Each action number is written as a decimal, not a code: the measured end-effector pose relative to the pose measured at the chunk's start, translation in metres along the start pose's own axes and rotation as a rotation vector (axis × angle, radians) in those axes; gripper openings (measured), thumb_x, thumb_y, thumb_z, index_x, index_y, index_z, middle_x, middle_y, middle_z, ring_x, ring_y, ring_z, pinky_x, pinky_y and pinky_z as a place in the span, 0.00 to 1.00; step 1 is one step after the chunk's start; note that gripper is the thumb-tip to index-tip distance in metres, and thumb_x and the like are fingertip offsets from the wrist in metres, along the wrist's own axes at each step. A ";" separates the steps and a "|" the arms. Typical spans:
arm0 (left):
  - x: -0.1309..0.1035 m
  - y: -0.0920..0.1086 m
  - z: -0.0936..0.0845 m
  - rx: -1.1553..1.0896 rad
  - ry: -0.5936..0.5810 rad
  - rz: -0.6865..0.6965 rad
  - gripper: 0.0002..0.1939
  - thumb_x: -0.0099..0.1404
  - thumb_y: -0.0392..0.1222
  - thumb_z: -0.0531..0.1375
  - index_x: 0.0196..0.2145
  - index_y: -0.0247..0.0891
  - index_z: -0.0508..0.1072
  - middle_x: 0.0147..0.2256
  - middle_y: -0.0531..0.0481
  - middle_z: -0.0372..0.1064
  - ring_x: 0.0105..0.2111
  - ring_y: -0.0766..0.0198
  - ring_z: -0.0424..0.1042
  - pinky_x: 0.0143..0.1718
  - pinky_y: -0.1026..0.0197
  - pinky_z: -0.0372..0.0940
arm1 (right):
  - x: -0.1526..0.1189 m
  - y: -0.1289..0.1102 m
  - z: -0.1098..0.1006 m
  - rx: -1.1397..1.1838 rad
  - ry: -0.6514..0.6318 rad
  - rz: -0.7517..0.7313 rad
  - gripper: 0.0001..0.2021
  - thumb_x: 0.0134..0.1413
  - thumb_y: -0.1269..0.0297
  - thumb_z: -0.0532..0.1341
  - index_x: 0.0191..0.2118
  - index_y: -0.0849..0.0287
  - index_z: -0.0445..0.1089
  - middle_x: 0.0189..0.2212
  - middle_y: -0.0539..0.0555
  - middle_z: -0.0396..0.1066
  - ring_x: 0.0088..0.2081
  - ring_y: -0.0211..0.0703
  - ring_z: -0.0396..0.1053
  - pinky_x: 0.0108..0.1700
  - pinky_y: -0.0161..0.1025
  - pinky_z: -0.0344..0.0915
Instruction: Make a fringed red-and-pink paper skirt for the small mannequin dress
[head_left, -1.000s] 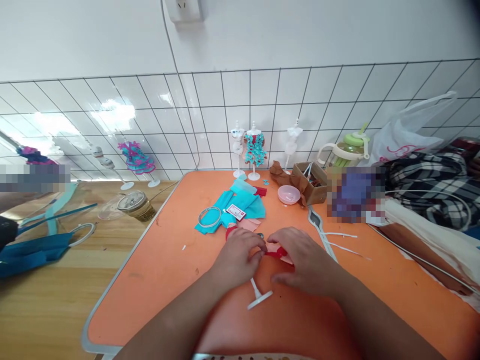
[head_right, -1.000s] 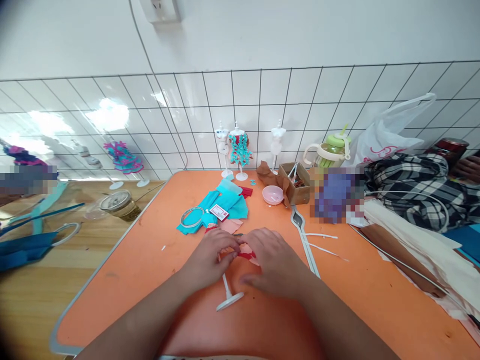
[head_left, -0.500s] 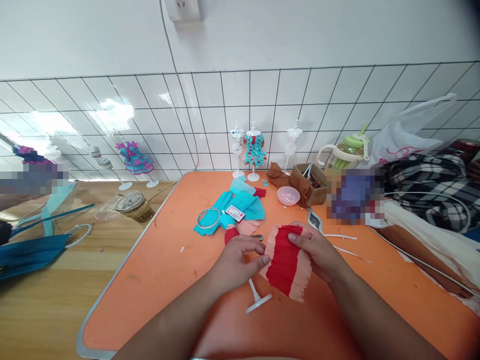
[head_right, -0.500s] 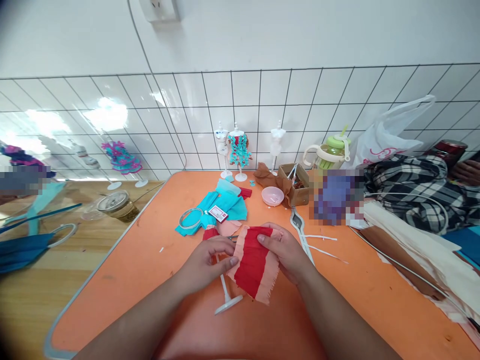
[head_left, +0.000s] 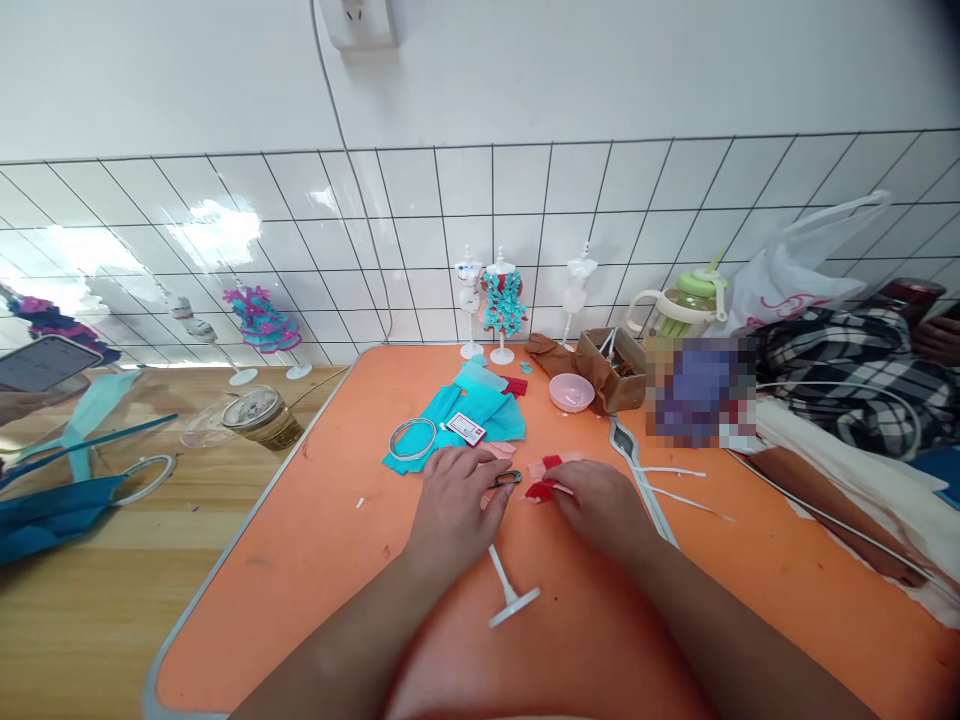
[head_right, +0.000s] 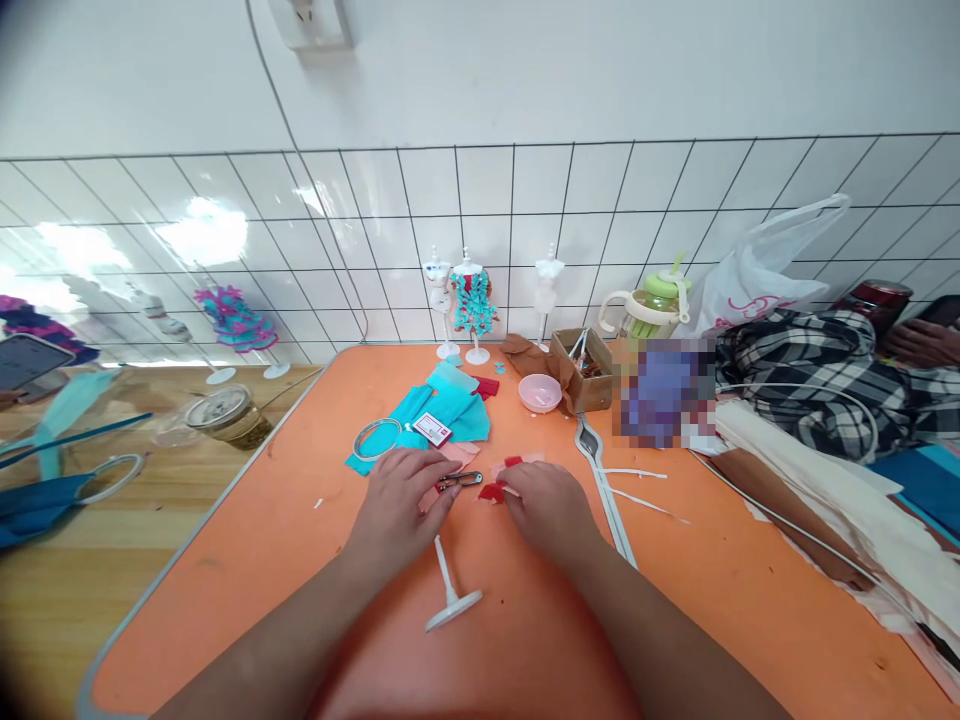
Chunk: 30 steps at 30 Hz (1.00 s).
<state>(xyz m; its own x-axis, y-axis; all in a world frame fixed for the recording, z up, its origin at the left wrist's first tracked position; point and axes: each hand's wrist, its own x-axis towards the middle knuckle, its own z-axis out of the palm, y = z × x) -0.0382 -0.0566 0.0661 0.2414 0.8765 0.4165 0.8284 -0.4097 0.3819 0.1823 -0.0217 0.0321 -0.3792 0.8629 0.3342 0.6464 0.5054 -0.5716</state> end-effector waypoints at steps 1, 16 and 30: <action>0.000 0.000 -0.001 -0.034 -0.020 -0.007 0.13 0.66 0.45 0.57 0.47 0.44 0.74 0.44 0.47 0.74 0.46 0.53 0.68 0.51 0.47 0.58 | 0.001 0.000 0.001 0.136 -0.008 0.123 0.07 0.56 0.66 0.57 0.35 0.56 0.74 0.33 0.55 0.78 0.36 0.48 0.73 0.39 0.43 0.66; 0.003 0.008 0.001 -0.697 -0.272 -0.235 0.14 0.65 0.50 0.57 0.36 0.41 0.79 0.42 0.47 0.74 0.45 0.58 0.71 0.49 0.59 0.64 | 0.006 -0.018 -0.002 1.631 0.024 0.644 0.10 0.53 0.63 0.66 0.42 0.57 0.74 0.38 0.55 0.79 0.43 0.49 0.76 0.52 0.49 0.68; 0.001 0.015 -0.012 -0.862 -0.466 -0.053 0.06 0.60 0.38 0.58 0.31 0.38 0.75 0.34 0.47 0.74 0.37 0.60 0.71 0.41 0.60 0.65 | -0.009 -0.004 -0.025 1.194 -0.235 0.029 0.09 0.52 0.63 0.67 0.41 0.46 0.77 0.40 0.53 0.71 0.33 0.38 0.68 0.32 0.36 0.66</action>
<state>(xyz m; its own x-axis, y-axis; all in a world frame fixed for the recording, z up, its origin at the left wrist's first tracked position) -0.0318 -0.0653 0.0824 0.5431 0.8354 0.0846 0.2362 -0.2486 0.9394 0.2000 -0.0316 0.0502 -0.5652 0.7901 0.2372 -0.3127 0.0609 -0.9479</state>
